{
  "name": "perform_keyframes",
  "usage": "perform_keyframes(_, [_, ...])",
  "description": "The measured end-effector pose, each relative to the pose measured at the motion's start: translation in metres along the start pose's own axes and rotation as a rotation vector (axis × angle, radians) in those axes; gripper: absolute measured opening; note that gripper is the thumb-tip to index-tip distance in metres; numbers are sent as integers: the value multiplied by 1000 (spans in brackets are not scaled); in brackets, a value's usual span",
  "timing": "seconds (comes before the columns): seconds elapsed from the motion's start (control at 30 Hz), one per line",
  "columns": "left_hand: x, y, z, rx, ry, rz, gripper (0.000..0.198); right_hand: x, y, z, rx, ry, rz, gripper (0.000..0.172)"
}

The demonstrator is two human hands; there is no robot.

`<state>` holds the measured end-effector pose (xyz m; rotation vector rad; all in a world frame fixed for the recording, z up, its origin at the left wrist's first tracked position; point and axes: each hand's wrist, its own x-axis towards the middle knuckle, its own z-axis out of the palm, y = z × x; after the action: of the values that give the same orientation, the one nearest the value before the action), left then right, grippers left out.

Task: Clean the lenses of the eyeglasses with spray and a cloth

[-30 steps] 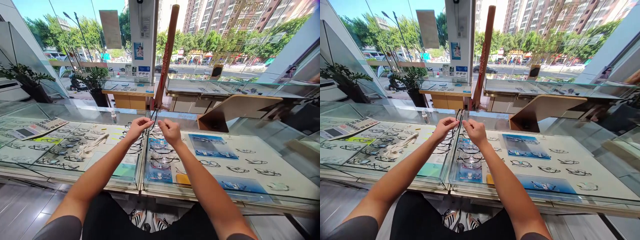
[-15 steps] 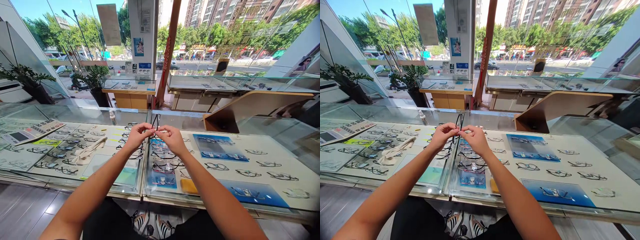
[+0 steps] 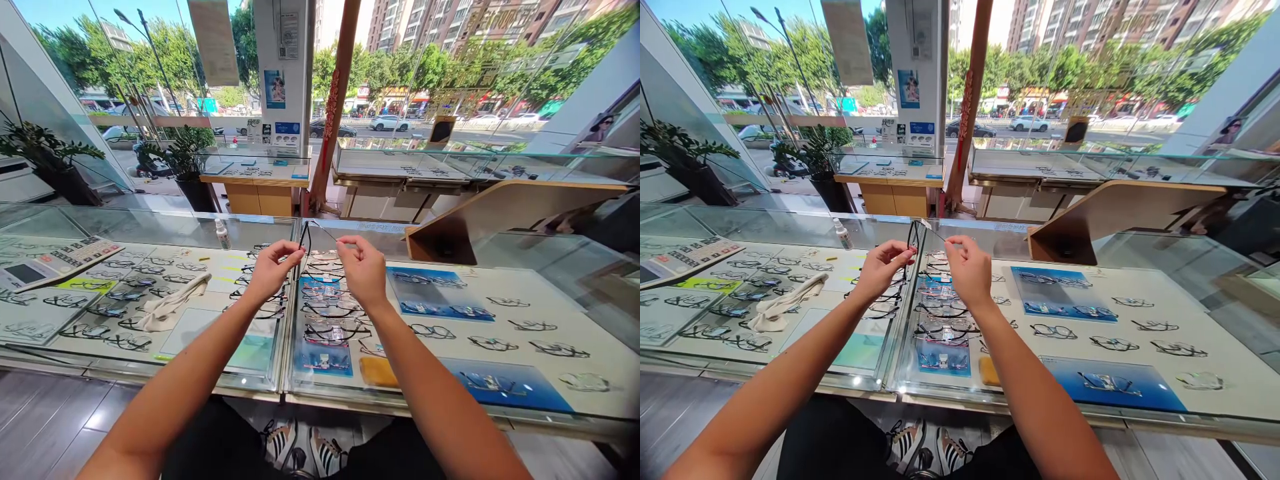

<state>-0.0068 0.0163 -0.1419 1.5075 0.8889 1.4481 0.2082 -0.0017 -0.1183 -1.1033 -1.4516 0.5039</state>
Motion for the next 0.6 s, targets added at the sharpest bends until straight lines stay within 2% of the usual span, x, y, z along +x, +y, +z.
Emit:
perform_keyframes(0.1, [-3,-3,1,56,-29,6,36,0,4,-1,-180,205,-159,23])
perform_keyframes(0.2, [-5,-4,3,86,-47,9,34,0,8,1,-227,275,-236,22])
perform_keyframes(0.4, [-7,0,4,95,-72,12,31,-7,17,15,-264,212,-383,55])
perform_keyframes(0.6, [-8,1,6,92,-62,12,31,-12,22,25,-325,188,-412,63])
